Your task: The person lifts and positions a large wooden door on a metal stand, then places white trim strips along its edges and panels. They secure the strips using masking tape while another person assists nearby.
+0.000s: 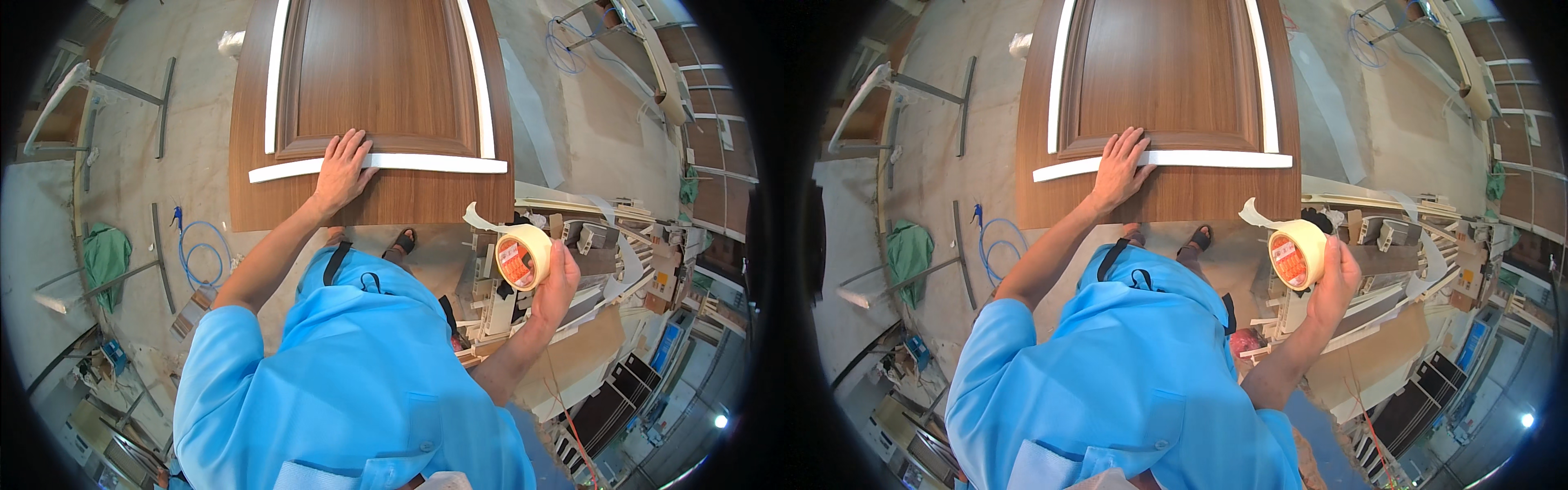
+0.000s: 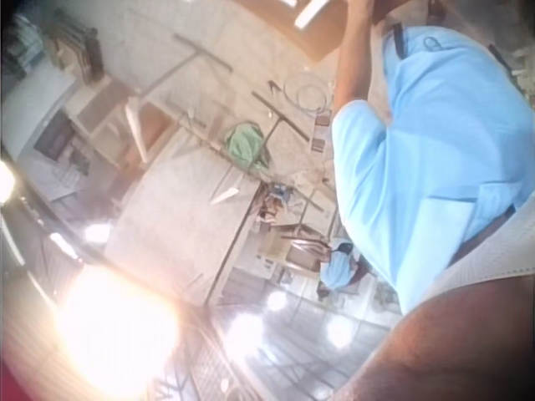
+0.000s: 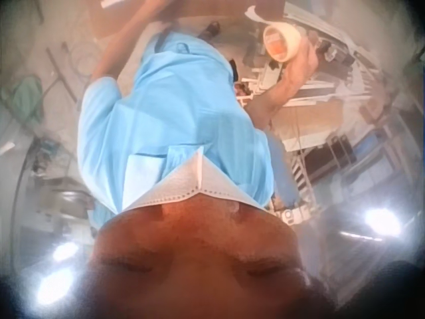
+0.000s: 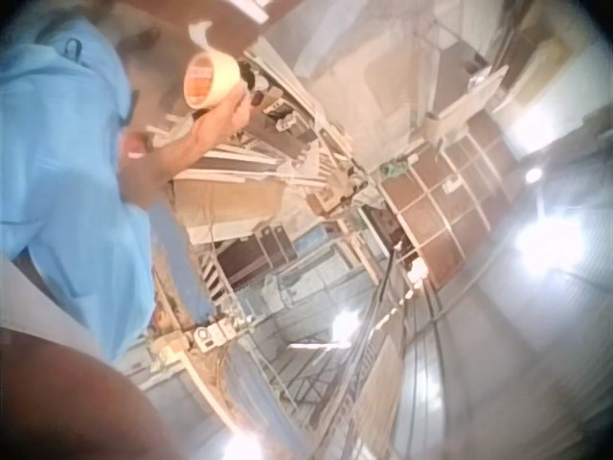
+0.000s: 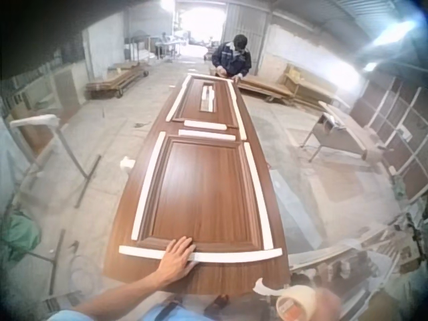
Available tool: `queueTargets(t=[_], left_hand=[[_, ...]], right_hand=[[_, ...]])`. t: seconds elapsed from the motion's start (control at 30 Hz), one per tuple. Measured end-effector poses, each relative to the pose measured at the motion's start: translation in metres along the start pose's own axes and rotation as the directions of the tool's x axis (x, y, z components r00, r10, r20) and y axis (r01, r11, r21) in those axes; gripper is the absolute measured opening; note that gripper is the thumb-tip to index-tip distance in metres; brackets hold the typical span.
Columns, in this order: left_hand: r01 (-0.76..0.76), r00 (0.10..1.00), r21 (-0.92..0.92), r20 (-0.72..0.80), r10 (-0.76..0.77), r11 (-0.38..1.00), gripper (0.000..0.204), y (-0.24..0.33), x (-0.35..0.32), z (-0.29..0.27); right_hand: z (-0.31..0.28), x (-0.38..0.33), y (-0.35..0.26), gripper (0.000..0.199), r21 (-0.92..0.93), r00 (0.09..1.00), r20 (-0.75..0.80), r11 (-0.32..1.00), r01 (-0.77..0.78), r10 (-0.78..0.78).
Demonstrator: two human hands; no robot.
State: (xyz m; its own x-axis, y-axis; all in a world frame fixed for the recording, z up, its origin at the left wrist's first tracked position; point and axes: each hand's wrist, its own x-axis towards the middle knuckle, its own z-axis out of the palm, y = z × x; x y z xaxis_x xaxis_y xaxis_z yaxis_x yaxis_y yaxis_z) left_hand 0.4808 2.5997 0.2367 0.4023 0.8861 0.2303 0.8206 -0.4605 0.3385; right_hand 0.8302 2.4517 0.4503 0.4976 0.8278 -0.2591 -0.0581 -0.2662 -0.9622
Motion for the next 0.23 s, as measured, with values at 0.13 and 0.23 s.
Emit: queueTargets(t=[0.13, 0.23], left_hand=[[-0.006, 1.000, 0.009, 0.001, 0.006, 1.000, 0.058, 0.0008, -0.0002, 0.0011], [0.016, 0.997, 0.031, 0.074, -0.019, 0.999, 0.058, 0.0003, 0.0007, 0.0002]], right_hand=[[0.0002, -0.0050, 0.0042, 0.029, -0.011, 0.999, -0.010, 0.999, 0.038, -0.038], [0.0014, -0.0047, 0.0046, 0.029, 0.024, 0.999, 0.013, 0.998, 0.051, -0.052]])
